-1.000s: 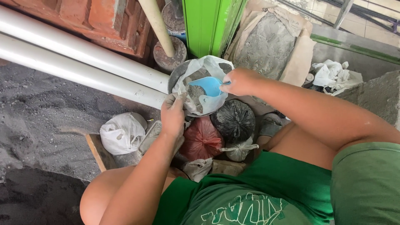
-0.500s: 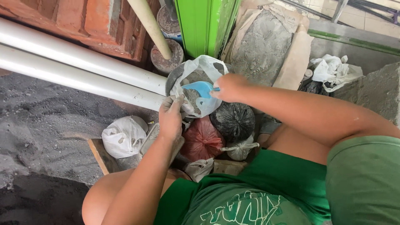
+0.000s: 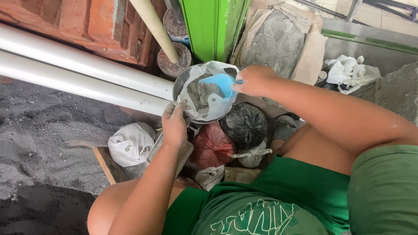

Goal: Transferring dry mortar mix from a bag into a smaller container using a hand scoop.

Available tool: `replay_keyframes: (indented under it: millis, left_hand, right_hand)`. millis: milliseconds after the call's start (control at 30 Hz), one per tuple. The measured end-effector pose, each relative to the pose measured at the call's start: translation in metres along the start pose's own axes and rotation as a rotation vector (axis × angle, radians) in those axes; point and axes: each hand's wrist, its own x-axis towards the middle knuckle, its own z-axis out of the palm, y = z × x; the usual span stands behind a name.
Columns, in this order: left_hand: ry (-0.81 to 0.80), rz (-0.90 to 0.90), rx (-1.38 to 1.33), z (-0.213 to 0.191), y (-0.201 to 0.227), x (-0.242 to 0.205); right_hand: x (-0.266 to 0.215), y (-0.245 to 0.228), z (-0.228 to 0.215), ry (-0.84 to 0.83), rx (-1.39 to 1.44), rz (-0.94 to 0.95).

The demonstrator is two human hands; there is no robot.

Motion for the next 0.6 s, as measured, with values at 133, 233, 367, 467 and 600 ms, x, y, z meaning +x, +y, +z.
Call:
replay_keyframes:
  millis: [133, 233, 367, 467, 600]
  left_hand:
    - [0.015, -0.009, -0.016, 0.0, -0.007, 0.004]
    - [0.01, -0.016, 0.001, 0.003, -0.007, 0.002]
    - [-0.006, -0.018, 0.006, 0.004, 0.0, -0.002]
    - [-0.006, -0.025, 0.004, 0.001, -0.006, 0.003]
    - [-0.002, -0.03, 0.02, 0.004, -0.004, 0.001]
  right_hand:
    - [0.008, 0.001, 0.017, 0.035, 0.015, 0.012]
    - [0.015, -0.004, 0.03, 0.044, 0.034, 0.013]
    - [0.023, -0.004, 0.04, 0.074, 0.054, -0.053]
    - [0.023, -0.002, 0.041, 0.07, 0.104, -0.045]
    - [0.031, 0.008, 0.049, 0.064, 0.149, -0.055]
